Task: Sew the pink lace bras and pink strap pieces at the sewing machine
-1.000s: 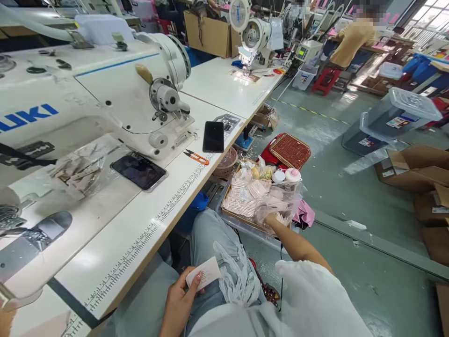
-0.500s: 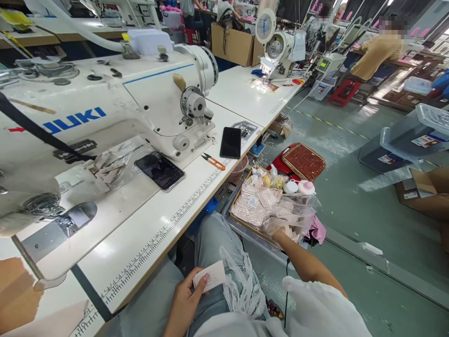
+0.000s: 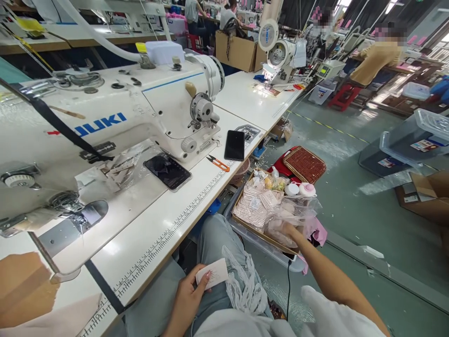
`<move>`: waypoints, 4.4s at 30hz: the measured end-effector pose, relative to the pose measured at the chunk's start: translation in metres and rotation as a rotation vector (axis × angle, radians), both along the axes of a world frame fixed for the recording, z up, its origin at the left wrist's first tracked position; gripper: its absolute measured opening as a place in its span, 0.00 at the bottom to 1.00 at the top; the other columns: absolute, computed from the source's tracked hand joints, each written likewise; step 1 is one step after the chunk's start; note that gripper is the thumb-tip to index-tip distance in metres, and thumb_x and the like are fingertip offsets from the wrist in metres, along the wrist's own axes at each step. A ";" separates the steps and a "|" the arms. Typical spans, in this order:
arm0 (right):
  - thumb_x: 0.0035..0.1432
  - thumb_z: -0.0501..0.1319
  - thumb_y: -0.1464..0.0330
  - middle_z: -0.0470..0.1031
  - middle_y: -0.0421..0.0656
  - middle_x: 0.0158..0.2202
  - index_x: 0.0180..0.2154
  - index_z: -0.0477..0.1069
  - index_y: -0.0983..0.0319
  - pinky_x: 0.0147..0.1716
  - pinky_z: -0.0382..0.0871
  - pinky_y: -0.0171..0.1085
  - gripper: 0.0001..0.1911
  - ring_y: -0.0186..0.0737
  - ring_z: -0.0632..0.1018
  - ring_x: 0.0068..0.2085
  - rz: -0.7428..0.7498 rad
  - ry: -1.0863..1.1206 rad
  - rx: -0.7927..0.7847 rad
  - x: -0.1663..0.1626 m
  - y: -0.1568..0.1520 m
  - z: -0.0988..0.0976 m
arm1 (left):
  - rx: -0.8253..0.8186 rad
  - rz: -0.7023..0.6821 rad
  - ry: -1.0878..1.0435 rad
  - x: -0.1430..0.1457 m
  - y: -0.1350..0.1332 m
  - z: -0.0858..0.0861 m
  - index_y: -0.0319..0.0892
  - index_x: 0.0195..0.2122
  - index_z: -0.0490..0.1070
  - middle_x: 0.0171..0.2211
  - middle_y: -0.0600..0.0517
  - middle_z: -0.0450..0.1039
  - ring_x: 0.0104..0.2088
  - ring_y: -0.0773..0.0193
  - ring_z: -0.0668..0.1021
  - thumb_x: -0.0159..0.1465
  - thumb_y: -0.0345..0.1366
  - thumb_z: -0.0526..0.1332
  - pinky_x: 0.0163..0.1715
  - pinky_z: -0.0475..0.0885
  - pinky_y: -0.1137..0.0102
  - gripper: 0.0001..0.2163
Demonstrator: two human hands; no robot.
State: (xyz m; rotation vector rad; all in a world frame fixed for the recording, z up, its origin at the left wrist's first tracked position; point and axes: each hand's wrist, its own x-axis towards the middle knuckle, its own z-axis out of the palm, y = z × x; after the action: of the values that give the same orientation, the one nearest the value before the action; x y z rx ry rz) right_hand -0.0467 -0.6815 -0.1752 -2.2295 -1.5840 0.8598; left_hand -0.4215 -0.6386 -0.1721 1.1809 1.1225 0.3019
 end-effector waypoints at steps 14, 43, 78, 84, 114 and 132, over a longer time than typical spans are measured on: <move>0.51 0.60 0.56 0.76 0.50 0.51 0.52 0.66 0.58 0.53 0.71 0.47 0.27 0.54 0.77 0.50 -0.227 0.168 0.135 0.015 0.042 0.171 | 0.117 -0.038 -0.022 0.002 0.004 0.032 0.41 0.33 0.76 0.28 0.49 0.76 0.29 0.60 0.75 0.58 0.60 0.61 0.29 0.76 0.70 0.23; 0.47 0.64 0.67 0.79 0.43 0.45 0.47 0.71 0.60 0.48 0.70 0.41 0.23 0.45 0.77 0.47 0.097 0.794 0.144 -0.062 0.275 0.160 | 0.124 0.199 -0.080 -0.001 -0.015 0.034 0.40 0.31 0.74 0.25 0.51 0.73 0.27 0.63 0.74 0.59 0.62 0.60 0.26 0.75 0.72 0.25; 0.58 0.63 0.53 0.66 0.63 0.61 0.60 0.62 0.68 0.61 0.53 0.65 0.36 0.68 0.61 0.64 -0.225 -0.222 0.436 -0.006 0.263 0.120 | 0.133 0.199 -0.039 0.001 -0.013 0.033 0.40 0.31 0.74 0.25 0.51 0.74 0.27 0.61 0.74 0.57 0.64 0.60 0.26 0.74 0.72 0.27; 0.68 0.50 0.60 0.73 0.53 0.49 0.51 0.68 0.61 0.55 0.64 0.52 0.17 0.53 0.72 0.52 -0.245 -0.146 0.952 -0.068 0.204 0.127 | 0.289 0.160 0.039 -0.004 0.010 0.079 0.42 0.32 0.76 0.13 0.57 0.63 0.17 0.65 0.68 0.63 0.57 0.58 0.21 0.63 0.72 0.22; 0.64 0.59 0.69 0.79 0.43 0.36 0.46 0.74 0.56 0.40 0.68 0.45 0.09 0.42 0.76 0.36 0.656 -0.202 1.305 -0.173 0.154 0.125 | 0.219 0.529 -0.303 0.023 0.109 0.146 0.39 0.38 0.69 0.18 0.57 0.72 0.17 0.68 0.71 0.55 0.54 0.68 0.19 0.69 0.73 0.23; 0.50 0.57 0.65 0.78 0.47 0.43 0.39 0.70 0.58 0.50 0.68 0.46 0.13 0.50 0.75 0.46 -0.117 0.221 0.578 -0.070 0.248 0.143 | 0.490 0.493 -0.019 0.156 0.218 0.181 0.41 0.35 0.64 0.33 0.50 0.75 0.32 0.60 0.80 0.61 0.27 0.64 0.37 0.74 0.65 0.08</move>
State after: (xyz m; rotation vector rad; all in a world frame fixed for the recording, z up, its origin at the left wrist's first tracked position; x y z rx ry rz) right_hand -0.1169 -0.4335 -0.0324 -1.7326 -1.3639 0.5067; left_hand -0.2656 -0.4206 0.0090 1.3022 1.3599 1.0092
